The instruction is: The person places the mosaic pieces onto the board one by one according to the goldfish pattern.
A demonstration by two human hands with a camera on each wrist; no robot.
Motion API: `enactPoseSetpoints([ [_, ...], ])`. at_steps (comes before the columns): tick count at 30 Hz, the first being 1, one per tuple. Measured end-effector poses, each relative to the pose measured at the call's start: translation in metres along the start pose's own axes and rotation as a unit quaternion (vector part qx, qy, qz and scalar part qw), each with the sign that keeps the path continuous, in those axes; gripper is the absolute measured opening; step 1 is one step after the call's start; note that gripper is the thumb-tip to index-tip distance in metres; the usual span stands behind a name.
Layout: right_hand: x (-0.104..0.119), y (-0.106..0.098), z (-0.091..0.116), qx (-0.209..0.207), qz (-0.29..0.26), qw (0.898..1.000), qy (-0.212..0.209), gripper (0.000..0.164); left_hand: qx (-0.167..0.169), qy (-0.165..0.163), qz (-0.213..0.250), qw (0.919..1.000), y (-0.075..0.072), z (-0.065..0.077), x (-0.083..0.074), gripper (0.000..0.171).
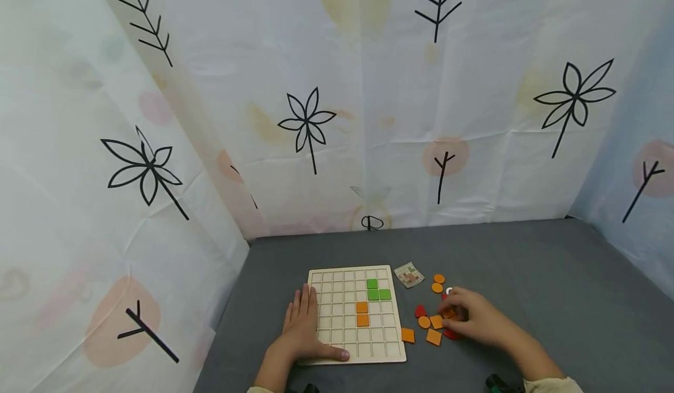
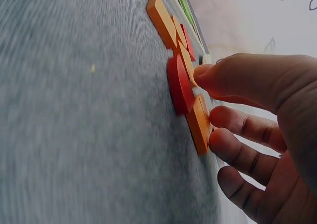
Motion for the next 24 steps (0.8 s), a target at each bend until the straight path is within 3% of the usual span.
enactPoseSetpoints([
  [14, -0.013, -0.012, 0.010, -0.001, 0.032, 0.997, 0.066, 0.011, 0.002, -0.002, -0.002, 1.0000, 0.003, -0.002, 0.003, 0.169],
  [24, -0.012, -0.010, 0.006, 0.000, 0.047, 0.997, 0.060, 0.016, 0.001, -0.002, -0.008, 1.0000, 0.004, -0.003, 0.005, 0.170],
])
Point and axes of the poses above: each hand's wrist, its own z-axis away from the middle knuckle, its own y-axis out of the palm, x = y × z, the point moved 8 cm from there along -z, towards the middle knuckle, and after that the axes turned 2 degrees about y, right-handed, at the moved point
